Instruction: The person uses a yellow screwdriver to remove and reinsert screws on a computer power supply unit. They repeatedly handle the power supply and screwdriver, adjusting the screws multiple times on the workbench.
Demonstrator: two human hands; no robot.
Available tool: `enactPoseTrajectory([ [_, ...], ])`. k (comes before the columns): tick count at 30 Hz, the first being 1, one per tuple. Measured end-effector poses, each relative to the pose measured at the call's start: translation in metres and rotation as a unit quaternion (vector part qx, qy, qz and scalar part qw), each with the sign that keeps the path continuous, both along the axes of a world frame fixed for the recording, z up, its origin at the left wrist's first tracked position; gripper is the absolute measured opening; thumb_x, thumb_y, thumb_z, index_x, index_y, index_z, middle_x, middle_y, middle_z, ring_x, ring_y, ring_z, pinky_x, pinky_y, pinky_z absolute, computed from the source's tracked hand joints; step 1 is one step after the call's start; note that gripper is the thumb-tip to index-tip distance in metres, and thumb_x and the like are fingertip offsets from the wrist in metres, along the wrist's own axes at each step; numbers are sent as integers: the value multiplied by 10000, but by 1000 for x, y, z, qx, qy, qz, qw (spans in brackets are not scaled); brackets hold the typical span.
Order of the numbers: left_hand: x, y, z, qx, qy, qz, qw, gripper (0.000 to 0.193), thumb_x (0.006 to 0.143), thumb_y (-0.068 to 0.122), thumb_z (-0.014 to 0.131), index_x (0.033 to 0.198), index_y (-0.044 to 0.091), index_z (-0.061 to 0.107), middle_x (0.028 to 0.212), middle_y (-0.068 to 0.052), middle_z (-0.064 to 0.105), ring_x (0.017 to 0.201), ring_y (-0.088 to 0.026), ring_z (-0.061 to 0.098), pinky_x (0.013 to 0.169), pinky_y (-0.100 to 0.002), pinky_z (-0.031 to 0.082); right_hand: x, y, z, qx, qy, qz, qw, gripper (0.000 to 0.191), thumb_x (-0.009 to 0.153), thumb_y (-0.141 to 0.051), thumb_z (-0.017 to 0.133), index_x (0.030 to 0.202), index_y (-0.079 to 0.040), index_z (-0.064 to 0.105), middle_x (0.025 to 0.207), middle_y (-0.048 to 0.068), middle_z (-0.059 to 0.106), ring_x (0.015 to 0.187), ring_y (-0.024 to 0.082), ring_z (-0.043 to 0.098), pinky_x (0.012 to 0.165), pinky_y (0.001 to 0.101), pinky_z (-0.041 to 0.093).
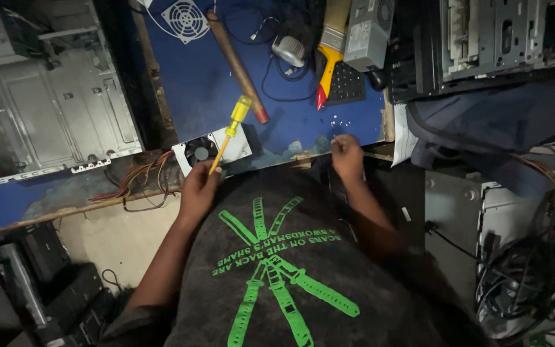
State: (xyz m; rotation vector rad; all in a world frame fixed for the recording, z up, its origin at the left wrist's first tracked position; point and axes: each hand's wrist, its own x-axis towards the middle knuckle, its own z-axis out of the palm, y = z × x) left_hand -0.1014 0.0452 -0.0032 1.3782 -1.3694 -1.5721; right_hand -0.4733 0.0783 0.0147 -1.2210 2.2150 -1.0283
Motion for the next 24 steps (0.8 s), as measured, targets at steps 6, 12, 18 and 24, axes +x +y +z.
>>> enactPoseTrajectory([
  [6,8,-5,-9,21,22,84,996,170,1054,155,634,1163,25,647,912,27,615,796,-39,542,690,-208,443,-8,-19,9,-18,52,21,998,81,918,-75,707,975,-21,689,881,141,704,785,282,701,737,366,553],
  [12,11,-11,-8,-29,48,138,989,179,1062,135,639,1199,20,639,992,27,629,886,-43,546,779,-200,449,6,-35,10,-17,135,86,987,87,884,-104,726,954,-60,696,872,119,695,842,341,678,761,428,538],
  [18,14,-13,-7,23,41,146,988,187,1063,157,628,1196,26,635,938,30,598,819,-41,519,704,-204,425,43,-57,14,-9,96,136,986,72,898,-144,722,945,-97,694,870,105,686,831,321,685,732,418,543],
  [24,16,-14,1,64,46,172,982,172,1033,175,636,1156,54,647,845,36,585,677,-56,491,560,-227,397,74,-98,30,9,72,176,982,109,894,-176,727,972,-105,699,915,108,699,808,326,686,694,428,537],
])
